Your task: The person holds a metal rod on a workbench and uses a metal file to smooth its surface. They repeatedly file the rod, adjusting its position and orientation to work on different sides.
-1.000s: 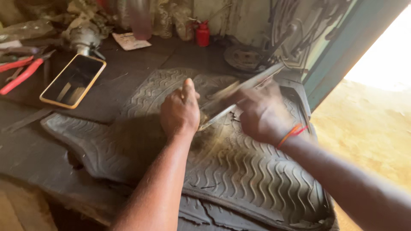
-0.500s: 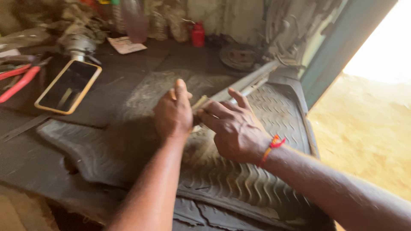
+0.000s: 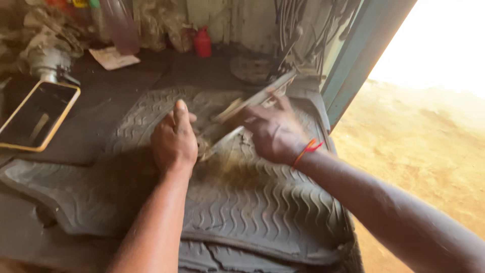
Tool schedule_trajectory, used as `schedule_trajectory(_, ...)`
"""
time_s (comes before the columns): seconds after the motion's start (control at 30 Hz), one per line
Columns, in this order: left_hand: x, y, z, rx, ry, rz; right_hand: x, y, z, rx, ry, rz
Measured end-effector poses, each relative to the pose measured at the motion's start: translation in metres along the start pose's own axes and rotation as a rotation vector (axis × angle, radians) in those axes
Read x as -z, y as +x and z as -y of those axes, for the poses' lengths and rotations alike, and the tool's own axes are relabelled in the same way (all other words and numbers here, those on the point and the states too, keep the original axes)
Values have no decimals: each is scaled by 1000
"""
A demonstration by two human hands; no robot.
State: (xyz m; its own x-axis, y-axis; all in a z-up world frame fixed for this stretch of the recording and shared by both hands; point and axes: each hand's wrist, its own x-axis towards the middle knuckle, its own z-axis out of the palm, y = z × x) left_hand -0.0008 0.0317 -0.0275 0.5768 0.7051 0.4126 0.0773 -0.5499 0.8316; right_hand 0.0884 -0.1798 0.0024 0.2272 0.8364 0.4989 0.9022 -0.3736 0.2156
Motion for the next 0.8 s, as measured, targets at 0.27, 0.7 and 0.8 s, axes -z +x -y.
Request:
schedule_trajectory(0.27, 3, 0, -10, 40, 26, 26, 1, 0, -2, -130, 31, -119)
schedule_trajectory(0.7, 2, -1, -13, 115, 43, 81, 3, -2, -48, -455, -10, -103)
schedule_trajectory(0.8, -1, -1, -12, 98, 143, 91, 0, -23, -44, -234, 71, -168)
